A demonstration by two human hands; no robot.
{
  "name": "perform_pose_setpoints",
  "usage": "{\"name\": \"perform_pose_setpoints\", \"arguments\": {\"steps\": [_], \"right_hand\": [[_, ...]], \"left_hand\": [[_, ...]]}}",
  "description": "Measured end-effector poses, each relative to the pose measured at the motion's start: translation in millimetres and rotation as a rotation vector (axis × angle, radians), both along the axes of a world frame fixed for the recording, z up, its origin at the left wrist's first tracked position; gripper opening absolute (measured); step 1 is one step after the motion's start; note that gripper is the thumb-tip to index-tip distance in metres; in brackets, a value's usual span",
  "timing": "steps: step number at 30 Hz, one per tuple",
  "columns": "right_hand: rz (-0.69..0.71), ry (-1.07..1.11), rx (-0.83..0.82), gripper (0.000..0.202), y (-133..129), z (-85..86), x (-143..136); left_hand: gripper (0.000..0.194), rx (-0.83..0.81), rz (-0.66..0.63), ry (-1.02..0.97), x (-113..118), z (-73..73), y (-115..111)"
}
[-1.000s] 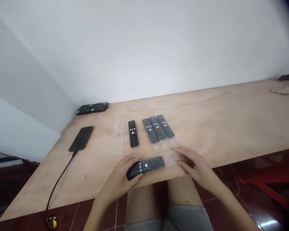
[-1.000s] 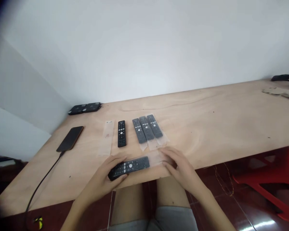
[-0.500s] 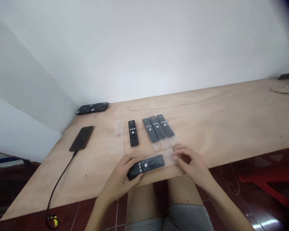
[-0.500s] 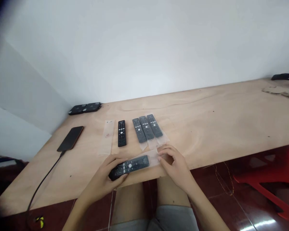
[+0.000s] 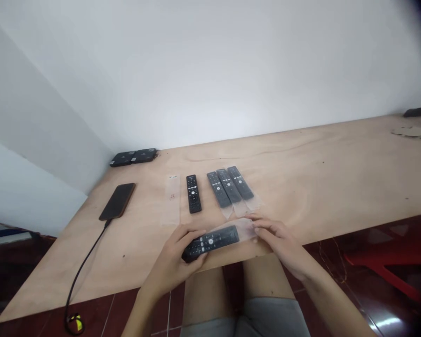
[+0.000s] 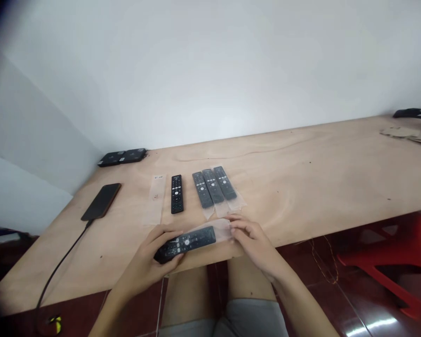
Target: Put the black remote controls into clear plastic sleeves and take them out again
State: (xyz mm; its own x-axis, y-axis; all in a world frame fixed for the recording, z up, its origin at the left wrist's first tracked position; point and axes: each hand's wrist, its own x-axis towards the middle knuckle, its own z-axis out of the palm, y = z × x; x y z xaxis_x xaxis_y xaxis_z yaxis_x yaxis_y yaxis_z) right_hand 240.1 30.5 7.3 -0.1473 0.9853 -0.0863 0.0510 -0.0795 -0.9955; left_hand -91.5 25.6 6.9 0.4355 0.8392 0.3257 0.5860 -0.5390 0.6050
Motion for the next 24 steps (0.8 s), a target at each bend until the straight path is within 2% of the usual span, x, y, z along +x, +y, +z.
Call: {"name": "perform_pose_setpoints", "arguments": {"steps": [3, 6, 12, 14, 18, 20, 24], "right_hand": [[0.054, 0.017, 0.015, 0.024, -0.6, -0.8, -0.5], [0.100, 0.054, 0.033, 0.030, -0.6, -1.5, -3.8], [0.060, 0.062, -0.002, 0.023, 4.4, 0.1, -12.5], [0.112, 0.080, 0.041, 0.024, 4.1, 0.8, -13.5], [0.238, 0.274, 0.090, 0.029, 1.7, 3.1, -13.7], [0.229, 0.319, 0.046, 0.033, 1.9, 5.1, -14.9], [0.157, 0.264, -0.055, 0.038, 5.4, 5.5, -19.8]], "left_hand": [[0.046, -0.006, -0.001, -0.009, -0.1, 0.3, -0.5], [0.046, -0.009, -0.017, -0.013, 0.3, 0.5, -0.5], [0.044, 0.010, 0.001, -0.036, 1.1, 2.4, -1.7], [0.042, -0.008, 0.002, -0.044, 1.6, 3.3, -1.9], [0.038, -0.061, -0.016, -0.054, 2.8, 4.5, -1.5], [0.037, -0.069, -0.015, -0.057, 2.9, 4.6, -1.4], [0.038, -0.060, 0.002, -0.059, 2.3, 3.5, -1.8]]}}
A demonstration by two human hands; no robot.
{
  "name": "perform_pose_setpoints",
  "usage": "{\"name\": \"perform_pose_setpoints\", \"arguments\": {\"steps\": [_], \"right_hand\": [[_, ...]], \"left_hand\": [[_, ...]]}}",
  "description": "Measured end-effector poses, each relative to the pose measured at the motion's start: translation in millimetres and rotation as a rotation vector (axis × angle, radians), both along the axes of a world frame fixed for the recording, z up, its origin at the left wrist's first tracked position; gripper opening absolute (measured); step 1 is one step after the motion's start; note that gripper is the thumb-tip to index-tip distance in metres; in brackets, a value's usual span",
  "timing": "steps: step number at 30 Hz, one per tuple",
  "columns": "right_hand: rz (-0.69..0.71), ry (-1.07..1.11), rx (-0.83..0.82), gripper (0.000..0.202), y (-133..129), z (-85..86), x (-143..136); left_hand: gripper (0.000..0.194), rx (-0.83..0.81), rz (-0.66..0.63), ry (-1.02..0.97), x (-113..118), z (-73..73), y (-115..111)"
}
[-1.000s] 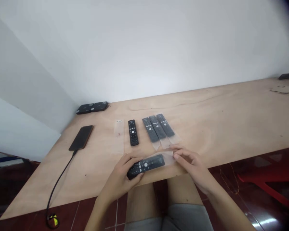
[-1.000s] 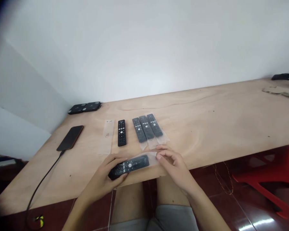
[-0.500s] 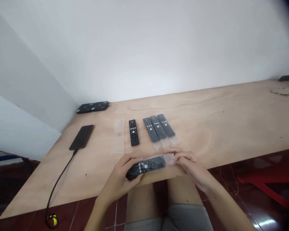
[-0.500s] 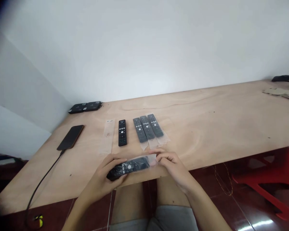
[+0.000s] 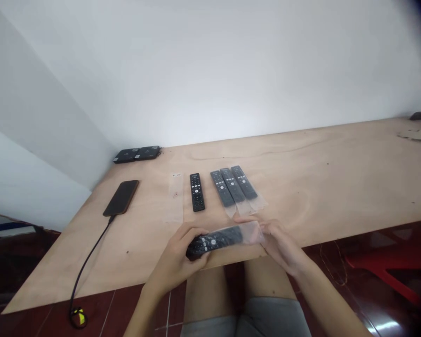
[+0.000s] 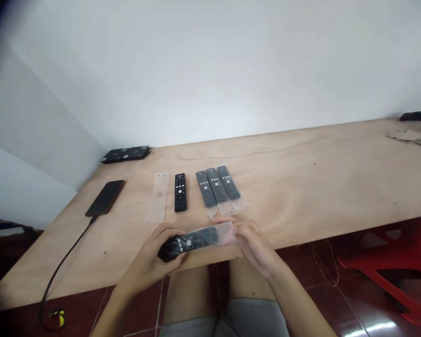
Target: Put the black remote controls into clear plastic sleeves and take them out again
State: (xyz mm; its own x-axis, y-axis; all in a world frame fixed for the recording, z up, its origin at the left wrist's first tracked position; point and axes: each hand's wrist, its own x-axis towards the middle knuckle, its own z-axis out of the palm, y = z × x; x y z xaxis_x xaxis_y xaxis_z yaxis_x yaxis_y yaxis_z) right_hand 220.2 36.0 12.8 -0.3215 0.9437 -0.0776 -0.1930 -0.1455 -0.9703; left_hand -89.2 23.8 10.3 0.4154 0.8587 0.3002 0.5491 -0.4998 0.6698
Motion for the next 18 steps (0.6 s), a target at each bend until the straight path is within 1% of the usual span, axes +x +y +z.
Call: {"name": "perform_pose_setpoints", "arguments": {"steps": [2, 5, 10, 15, 18], "right_hand": [[-0.025, -0.050, -0.001, 0.036, 1.9, -2.9, -2.3], [-0.060, -0.114, 0.056, 0.028, 4.1, -8.6, -4.2], [-0.115, -0.175, 0.068, 0.034, 6.1, -14.1, -7.2], [-0.119, -0.134, 0.095, 0.031, 6.0, -16.9, -9.9], [-0.102, -0.165, 0.088, 0.032, 5.7, -16.1, -10.5]], "left_hand": [[0.039, 0.010, 0.012, -0.002, -0.4, -0.7, -0.4], [0.039, 0.020, 0.006, -0.002, -0.9, -1.3, -0.6], [0.041, 0.026, -0.010, -0.006, -1.7, -2.8, -0.3], [0.041, 0.035, -0.009, 0.003, -1.9, -3.7, -1.1], [0.041, 0.022, -0.012, -0.009, -1.8, -2.9, -2.0]]}}
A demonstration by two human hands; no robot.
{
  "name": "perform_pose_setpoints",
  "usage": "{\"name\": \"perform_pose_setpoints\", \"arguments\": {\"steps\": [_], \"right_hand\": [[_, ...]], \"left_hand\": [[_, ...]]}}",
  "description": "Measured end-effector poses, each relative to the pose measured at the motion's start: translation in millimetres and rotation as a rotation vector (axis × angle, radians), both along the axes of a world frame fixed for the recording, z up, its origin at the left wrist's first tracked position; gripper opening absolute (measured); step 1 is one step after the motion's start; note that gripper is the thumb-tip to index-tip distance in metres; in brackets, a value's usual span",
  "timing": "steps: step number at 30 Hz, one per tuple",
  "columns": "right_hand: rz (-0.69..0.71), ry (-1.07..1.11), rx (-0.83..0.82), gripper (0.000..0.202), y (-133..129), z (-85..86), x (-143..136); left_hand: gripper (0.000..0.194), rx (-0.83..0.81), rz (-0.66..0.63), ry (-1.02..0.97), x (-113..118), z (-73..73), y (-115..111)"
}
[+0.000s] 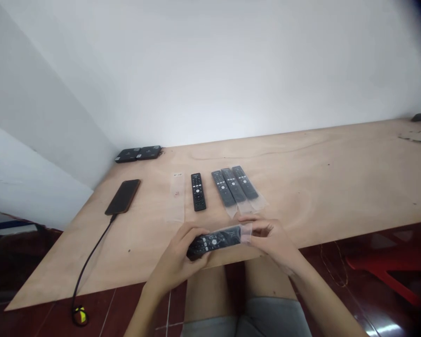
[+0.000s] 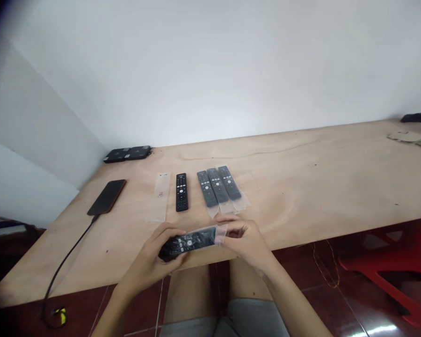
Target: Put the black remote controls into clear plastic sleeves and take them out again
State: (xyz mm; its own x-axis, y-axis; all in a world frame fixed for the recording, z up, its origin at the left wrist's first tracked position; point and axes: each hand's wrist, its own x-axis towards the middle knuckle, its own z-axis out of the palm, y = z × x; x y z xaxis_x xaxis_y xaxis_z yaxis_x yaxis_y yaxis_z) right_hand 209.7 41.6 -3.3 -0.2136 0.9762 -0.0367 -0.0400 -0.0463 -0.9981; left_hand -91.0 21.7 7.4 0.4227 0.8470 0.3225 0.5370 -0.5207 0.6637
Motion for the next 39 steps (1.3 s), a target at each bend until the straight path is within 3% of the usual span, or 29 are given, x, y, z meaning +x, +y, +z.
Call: {"name": "perform_pose_setpoints", "arguments": {"steps": [10, 17, 27, 35, 39], "right_hand": [[0.057, -0.001, 0.007, 0.039, -5.0, 13.9, -3.3], [0.061, 0.052, -0.022, 0.037, -4.5, 11.1, 0.3], [0.022, 0.034, -0.015, 0.035, -3.1, 13.3, -8.5], [-0.020, 0.026, -0.124, 0.034, -9.9, 4.4, 31.2], [-0.200, 0.037, -0.197, 0.041, -16.5, -5.5, 62.6]], "left_hand": [[0.042, -0.009, 0.011, -0.001, -0.1, -1.7, 0.6], [0.043, -0.018, 0.037, -0.007, -1.7, -1.0, 0.3], [0.043, -0.087, -0.057, -0.020, -0.1, 1.8, 0.9], [0.042, -0.093, -0.044, 0.061, -2.0, -5.1, 5.7], [0.040, -0.106, -0.010, 0.068, -5.4, -9.8, 6.3]]}}
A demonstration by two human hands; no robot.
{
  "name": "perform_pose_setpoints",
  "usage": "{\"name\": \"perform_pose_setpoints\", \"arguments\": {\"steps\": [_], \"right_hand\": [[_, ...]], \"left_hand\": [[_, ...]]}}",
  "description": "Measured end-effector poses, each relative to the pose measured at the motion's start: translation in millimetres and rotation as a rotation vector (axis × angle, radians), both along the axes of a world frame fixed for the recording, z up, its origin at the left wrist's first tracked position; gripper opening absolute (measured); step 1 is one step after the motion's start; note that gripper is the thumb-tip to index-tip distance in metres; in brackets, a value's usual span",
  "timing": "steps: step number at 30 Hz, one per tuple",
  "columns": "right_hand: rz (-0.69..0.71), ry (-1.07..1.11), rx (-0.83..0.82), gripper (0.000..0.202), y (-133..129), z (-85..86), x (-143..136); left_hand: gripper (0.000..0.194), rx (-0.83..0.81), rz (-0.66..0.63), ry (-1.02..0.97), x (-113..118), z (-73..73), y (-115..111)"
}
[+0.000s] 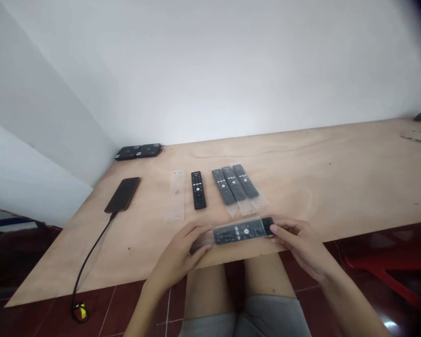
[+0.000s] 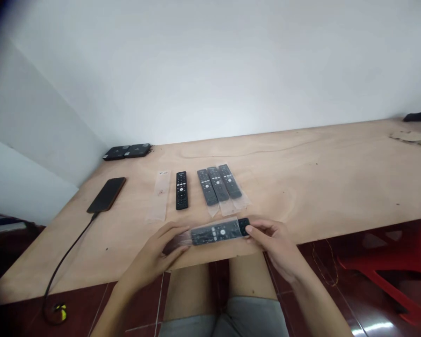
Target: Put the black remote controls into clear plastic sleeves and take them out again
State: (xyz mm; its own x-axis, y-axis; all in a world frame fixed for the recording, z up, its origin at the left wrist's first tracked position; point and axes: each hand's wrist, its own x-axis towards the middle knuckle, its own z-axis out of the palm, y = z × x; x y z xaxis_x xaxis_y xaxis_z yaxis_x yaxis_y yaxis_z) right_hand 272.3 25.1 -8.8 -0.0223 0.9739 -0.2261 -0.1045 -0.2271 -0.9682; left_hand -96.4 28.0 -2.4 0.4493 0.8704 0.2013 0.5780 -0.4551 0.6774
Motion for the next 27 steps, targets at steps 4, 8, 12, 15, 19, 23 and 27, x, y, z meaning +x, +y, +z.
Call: {"name": "perform_pose_setpoints", "arguments": {"steps": [4, 8, 12, 15, 19, 23, 27], "right_hand": [[-0.185, 0.030, -0.019, 0.047, -2.9, -2.7, 34.4], [-0.279, 0.030, 0.045, 0.055, -6.2, -2.0, 60.6], [-0.194, -0.076, 0.076, 0.056, -12.1, -2.6, 69.5], [-0.099, -0.165, 0.063, 0.050, -14.3, 0.8, 66.1], [0.064, -0.353, 0.107, 0.044, -12.4, 12.2, 53.8], [0.232, -0.409, 0.202, 0.035, -10.1, 19.0, 30.0], [0.295, -0.448, 0.255, 0.027, -11.9, 14.2, -6.4]], "left_hand": [[0.040, -0.048, 0.016, 0.025, -1.1, 5.8, -1.1], [0.036, -0.055, 0.041, 0.036, -3.9, 11.2, -1.9], [0.027, -0.019, 0.109, 0.052, -18.8, 8.4, -4.7], [0.023, -0.035, 0.140, 0.049, -40.6, 7.0, -8.1], [0.027, -0.055, 0.212, 0.044, -73.0, 9.2, -11.9], [0.034, -0.048, 0.256, 0.048, -92.5, 9.8, -14.0], [0.029, 0.014, 0.321, 0.082, -97.1, 4.5, -13.7]]}}
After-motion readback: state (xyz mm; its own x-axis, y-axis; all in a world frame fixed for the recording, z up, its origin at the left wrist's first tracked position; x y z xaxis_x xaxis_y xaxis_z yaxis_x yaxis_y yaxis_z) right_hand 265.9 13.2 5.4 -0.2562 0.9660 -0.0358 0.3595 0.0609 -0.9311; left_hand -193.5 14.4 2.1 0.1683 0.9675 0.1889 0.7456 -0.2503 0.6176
